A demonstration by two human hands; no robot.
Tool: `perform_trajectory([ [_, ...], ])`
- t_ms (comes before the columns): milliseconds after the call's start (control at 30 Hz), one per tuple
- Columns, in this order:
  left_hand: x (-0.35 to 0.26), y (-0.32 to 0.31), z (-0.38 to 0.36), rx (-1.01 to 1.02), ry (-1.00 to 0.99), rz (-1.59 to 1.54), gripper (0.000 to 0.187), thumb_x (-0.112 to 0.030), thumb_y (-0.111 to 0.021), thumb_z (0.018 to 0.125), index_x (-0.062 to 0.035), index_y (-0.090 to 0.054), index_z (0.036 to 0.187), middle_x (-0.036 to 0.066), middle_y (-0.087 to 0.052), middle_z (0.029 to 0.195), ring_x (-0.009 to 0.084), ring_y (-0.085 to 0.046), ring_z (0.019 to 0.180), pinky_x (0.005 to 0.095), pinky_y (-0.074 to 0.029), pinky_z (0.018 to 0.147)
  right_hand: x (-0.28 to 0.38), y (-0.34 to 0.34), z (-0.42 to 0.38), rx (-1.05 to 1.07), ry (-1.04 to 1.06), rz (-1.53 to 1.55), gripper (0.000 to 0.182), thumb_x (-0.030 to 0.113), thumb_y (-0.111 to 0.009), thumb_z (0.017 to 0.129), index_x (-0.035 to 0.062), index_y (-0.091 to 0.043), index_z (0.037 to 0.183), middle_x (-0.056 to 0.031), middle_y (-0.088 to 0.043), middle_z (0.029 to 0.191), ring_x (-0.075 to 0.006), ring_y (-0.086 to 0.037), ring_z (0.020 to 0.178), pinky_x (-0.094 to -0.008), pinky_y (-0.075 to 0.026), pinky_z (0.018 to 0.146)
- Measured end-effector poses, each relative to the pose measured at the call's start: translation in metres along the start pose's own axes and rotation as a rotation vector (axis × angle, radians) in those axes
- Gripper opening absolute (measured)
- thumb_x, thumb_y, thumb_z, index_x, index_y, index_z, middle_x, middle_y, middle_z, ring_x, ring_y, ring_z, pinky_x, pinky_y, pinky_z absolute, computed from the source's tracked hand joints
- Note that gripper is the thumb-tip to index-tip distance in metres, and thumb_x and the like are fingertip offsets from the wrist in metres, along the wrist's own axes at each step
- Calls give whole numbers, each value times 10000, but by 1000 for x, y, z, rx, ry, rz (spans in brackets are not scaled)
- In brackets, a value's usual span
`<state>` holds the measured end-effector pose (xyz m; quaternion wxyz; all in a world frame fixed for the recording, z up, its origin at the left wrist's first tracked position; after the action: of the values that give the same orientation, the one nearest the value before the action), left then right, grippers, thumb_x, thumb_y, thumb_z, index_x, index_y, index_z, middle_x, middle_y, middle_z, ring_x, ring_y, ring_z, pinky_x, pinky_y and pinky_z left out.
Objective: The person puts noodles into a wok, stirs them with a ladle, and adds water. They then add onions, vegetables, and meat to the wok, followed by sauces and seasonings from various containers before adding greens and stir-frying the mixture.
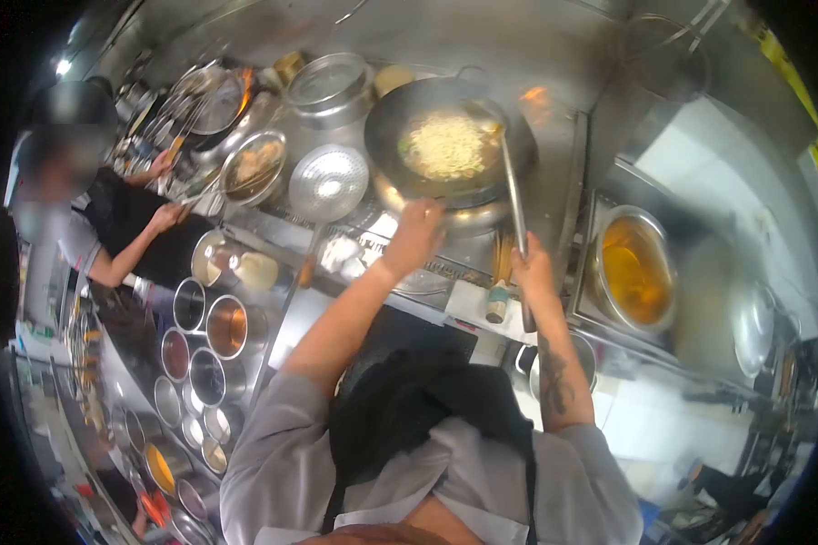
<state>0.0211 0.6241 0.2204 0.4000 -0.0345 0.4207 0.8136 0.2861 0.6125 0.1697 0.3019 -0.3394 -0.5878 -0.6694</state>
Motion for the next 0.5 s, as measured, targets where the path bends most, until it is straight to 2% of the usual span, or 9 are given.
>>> perform_trajectory([
  [133,-42,40,-111,109,264,-252,376,-73,-644,830,19,-546,1181,207,-609,1009,364,-587,951,428,-465,851,-42,-10,28,-97,14,5,504,190,-613,872,-76,-479,1278,-250,-656,959,-305,-657,871,-368,-500,793],
  [200,-37,59,-195,162,491,-315,356,-81,-646,849,-4,-539,1180,174,-601,914,301,-609,812,361,-498,718,-79,-13,28,-157,14,78,492,181,-610,875,-76,-482,1274,-242,-658,984,-312,-652,883,-377,-496,810],
  [300,-43,112,-318,78,1041,-292,300,-71,-621,870,-15,-568,1160,102,-591,784,160,-573,693,295,-483,651,-92,-12,6,-244,170,65,398,124,-594,902,-44,-491,1248,-35,-591,780,-112,-512,567,-275,-441,500],
  [333,-53,134,-351,-32,1203,-252,286,-68,-613,872,-13,-576,1150,85,-581,757,123,-552,679,283,-476,644,-168,-20,14,-184,-37,-110,417,109,-603,888,-48,-488,1257,-115,-631,969,-180,-592,779,-314,-501,697],
  [367,-53,150,-395,-150,1296,-163,271,-75,-616,871,2,-586,1129,65,-605,782,90,-557,712,266,-474,650,-149,-16,2,-242,140,-315,450,111,-612,874,-68,-484,1266,-212,-607,1151,-269,-595,998,-358,-464,898],
  [400,-58,174,-417,-268,1251,-8,270,-94,-613,881,15,-583,1126,63,-616,802,100,-572,736,263,-475,660,-162,-17,-4,-153,-124,-93,479,122,-615,868,-102,-474,1267,-274,-574,1212,-344,-588,1068,-384,-445,952],
  [433,-58,194,-442,-472,1217,61,267,-97,-609,879,24,-578,1115,43,-594,773,111,-550,699,270,-466,634,-139,-15,-20,-86,-75,-136,475,128,-618,862,-119,-486,1246,-297,-566,1209,-385,-580,1084,-400,-447,957],
  [467,-68,226,-442,-563,1371,107,265,-93,-611,872,7,-575,1114,49,-598,773,123,-551,700,275,-468,645,-132,-16,-28,-94,-24,-276,448,122,-611,861,-118,-501,1223,-300,-574,1185,-400,-583,1064,-405,-458,943],
  [500,-65,246,-464,-704,1392,160,271,-93,-624,862,-12,-573,1116,69,-617,791,136,-570,718,277,-475,675,-206,-22,-10,-122,-9,-360,412,90,-612,830,-107,-536,1183,-287,-612,1119,-407,-611,1015,-439,-492,885],
])
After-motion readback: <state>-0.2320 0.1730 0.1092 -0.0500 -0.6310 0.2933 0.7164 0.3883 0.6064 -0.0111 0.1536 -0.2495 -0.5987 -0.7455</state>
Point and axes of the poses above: each hand's wrist, its own z-axis towards the middle knuckle, its own y-axis out of the back of the hand, x = y × z, the point moved 4 cm from there along z, towards the middle knuckle
